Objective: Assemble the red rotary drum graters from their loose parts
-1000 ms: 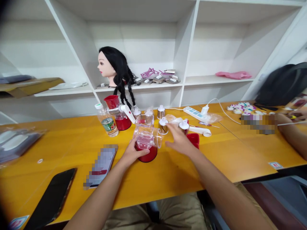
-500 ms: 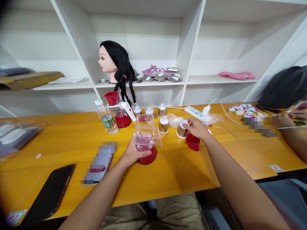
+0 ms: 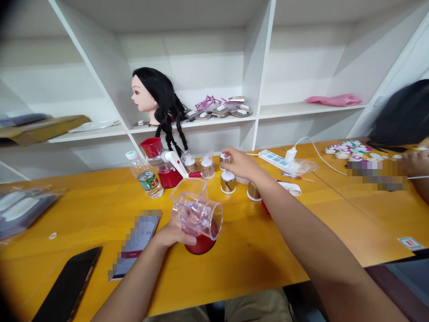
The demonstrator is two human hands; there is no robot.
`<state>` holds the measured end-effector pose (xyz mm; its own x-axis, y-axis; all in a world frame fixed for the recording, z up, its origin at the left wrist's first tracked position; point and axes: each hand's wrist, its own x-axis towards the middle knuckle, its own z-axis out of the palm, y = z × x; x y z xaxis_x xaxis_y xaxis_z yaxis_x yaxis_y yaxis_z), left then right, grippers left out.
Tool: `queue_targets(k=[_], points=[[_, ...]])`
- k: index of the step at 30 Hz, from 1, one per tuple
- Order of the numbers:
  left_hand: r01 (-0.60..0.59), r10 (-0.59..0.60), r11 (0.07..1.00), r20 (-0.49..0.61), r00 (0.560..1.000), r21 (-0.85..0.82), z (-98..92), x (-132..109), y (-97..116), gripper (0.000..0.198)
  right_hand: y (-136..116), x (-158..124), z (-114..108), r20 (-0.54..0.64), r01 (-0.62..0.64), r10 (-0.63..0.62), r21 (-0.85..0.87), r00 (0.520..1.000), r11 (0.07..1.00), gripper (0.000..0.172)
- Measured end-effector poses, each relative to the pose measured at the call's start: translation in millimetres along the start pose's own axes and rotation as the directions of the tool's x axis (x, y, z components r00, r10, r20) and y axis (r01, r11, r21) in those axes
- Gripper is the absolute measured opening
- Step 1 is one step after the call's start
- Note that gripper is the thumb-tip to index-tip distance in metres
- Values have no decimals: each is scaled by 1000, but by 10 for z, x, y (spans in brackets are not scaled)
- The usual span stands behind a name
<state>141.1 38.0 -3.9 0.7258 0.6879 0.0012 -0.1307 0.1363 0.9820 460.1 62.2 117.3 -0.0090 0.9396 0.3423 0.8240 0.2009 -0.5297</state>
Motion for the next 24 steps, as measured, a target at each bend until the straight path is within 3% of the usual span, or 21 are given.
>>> queue_targets(k=[6,10,13,17,21,24], points=[[51,-41,998,241,970,-37,-107,-1,42,93,-213,928,492,146,67,-54,-86,988,994,76],[67,-62,998,286,956,-5,-109,4,90,90,-213,1192,655,214,89,-64,-108,975,990,56],[67,-69,998,274,959,16,-108,8,96,95,-102,1319,584,205,69,-47,-100,978,993,47],[80,-83,997,288,954,22,-95,57,50,96,198,1397,403,87,-21,33,-132,996,991,47],[71,-58,997,271,961,-40,-40,134,-24,95,446,1277,362,66,-98,112,-184,991,978,32],[69,-48,995,254,966,-77,29,162,-36,93,490,1165,395,36,-106,115,-195,993,975,25]])
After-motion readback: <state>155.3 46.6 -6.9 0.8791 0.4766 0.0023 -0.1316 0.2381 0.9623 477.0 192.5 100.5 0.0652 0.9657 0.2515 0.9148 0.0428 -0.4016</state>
